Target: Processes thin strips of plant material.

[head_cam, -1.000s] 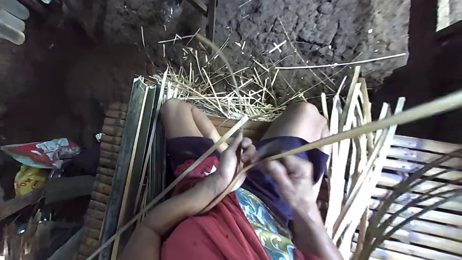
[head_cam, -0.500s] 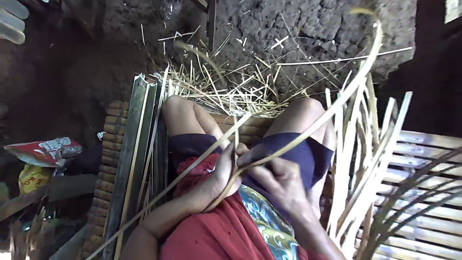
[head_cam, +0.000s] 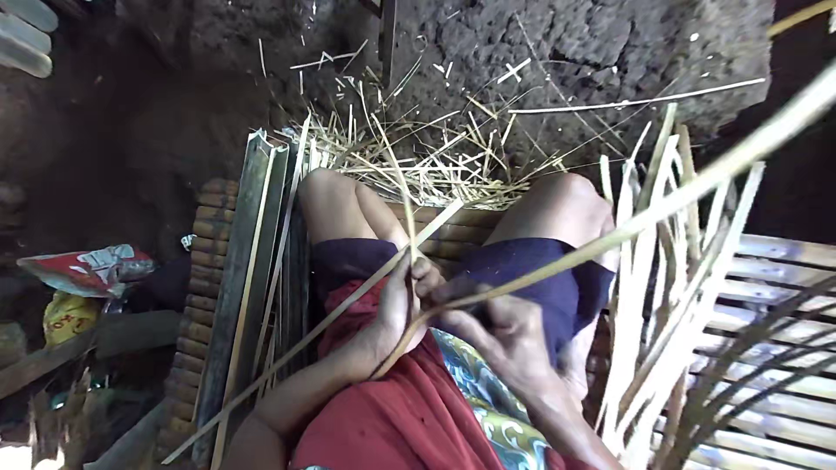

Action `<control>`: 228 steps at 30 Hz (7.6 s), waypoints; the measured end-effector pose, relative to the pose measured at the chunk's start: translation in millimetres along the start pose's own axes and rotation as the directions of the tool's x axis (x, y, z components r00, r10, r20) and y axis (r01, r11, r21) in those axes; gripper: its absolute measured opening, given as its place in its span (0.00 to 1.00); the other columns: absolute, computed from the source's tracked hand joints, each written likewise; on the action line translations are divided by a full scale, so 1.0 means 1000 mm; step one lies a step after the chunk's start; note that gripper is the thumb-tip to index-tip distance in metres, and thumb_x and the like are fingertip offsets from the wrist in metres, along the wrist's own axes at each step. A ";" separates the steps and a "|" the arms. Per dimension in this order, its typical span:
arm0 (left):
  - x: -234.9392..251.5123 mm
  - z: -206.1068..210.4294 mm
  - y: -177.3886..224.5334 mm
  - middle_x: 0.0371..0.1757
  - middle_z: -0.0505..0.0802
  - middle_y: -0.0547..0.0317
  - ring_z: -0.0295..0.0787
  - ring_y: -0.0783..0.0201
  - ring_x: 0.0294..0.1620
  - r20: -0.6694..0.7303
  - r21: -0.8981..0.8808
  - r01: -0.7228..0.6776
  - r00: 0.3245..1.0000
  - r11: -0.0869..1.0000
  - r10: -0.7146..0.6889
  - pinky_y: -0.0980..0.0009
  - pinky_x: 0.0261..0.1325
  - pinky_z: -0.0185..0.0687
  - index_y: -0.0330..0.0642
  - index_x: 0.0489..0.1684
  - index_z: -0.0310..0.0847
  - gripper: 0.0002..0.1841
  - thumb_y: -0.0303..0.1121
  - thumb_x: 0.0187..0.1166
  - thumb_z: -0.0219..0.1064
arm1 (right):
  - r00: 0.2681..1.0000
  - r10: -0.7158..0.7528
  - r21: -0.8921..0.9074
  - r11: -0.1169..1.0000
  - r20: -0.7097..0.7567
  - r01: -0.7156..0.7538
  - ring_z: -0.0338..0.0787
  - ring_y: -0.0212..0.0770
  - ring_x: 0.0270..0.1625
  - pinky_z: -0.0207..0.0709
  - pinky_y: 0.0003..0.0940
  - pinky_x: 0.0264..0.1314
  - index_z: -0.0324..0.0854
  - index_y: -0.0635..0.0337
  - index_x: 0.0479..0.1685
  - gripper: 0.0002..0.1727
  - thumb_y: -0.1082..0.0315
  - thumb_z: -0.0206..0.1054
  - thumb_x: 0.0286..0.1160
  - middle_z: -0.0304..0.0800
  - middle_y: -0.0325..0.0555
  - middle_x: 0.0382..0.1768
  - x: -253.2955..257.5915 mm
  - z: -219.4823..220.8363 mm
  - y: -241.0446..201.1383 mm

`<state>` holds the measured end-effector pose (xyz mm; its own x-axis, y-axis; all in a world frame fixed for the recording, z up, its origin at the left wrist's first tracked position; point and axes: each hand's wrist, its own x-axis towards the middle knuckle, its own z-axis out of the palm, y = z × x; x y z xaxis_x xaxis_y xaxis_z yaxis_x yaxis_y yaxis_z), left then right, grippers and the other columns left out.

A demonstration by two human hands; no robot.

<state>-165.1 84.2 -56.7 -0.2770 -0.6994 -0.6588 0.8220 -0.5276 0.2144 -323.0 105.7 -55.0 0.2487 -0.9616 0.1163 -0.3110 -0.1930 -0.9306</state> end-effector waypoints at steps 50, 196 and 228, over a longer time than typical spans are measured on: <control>0.052 0.055 -0.009 0.29 0.90 0.73 0.81 0.83 0.24 0.591 0.747 -0.346 0.737 0.567 -0.329 0.86 0.27 0.75 0.34 0.75 0.72 0.19 0.33 0.91 0.53 | 0.762 0.601 0.540 0.736 -0.243 -0.409 0.89 0.23 0.30 0.78 0.18 0.23 0.80 0.52 0.67 0.31 0.48 0.32 0.96 0.94 0.31 0.40 0.056 -0.126 0.025; 0.118 0.088 0.027 0.09 0.64 0.78 0.56 0.80 0.05 -0.132 0.126 -0.467 0.867 0.875 0.481 0.85 0.13 0.58 0.54 0.30 0.64 0.20 0.45 0.97 0.35 | 0.919 -0.276 -0.161 0.958 -0.280 0.239 0.85 0.12 0.38 0.77 0.11 0.43 0.85 0.47 0.39 0.17 0.48 0.60 0.88 0.87 0.23 0.32 -0.021 -0.107 -0.010; 0.090 0.063 0.024 0.11 0.66 0.78 0.59 0.83 0.06 0.209 0.236 -0.299 0.945 0.924 0.252 0.88 0.12 0.60 0.44 0.64 0.74 0.20 0.44 0.96 0.40 | 0.963 -0.270 -0.002 0.963 -0.022 0.270 0.87 0.16 0.42 0.80 0.14 0.48 0.89 0.50 0.43 0.16 0.51 0.63 0.87 0.91 0.28 0.36 0.021 -0.058 0.010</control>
<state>-201.9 -21.4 -65.3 -0.1583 -0.8949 -0.4173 0.7254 -0.3921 0.5658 -374.3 72.7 -41.8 0.3034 -0.8777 0.3709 -0.2340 -0.4460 -0.8639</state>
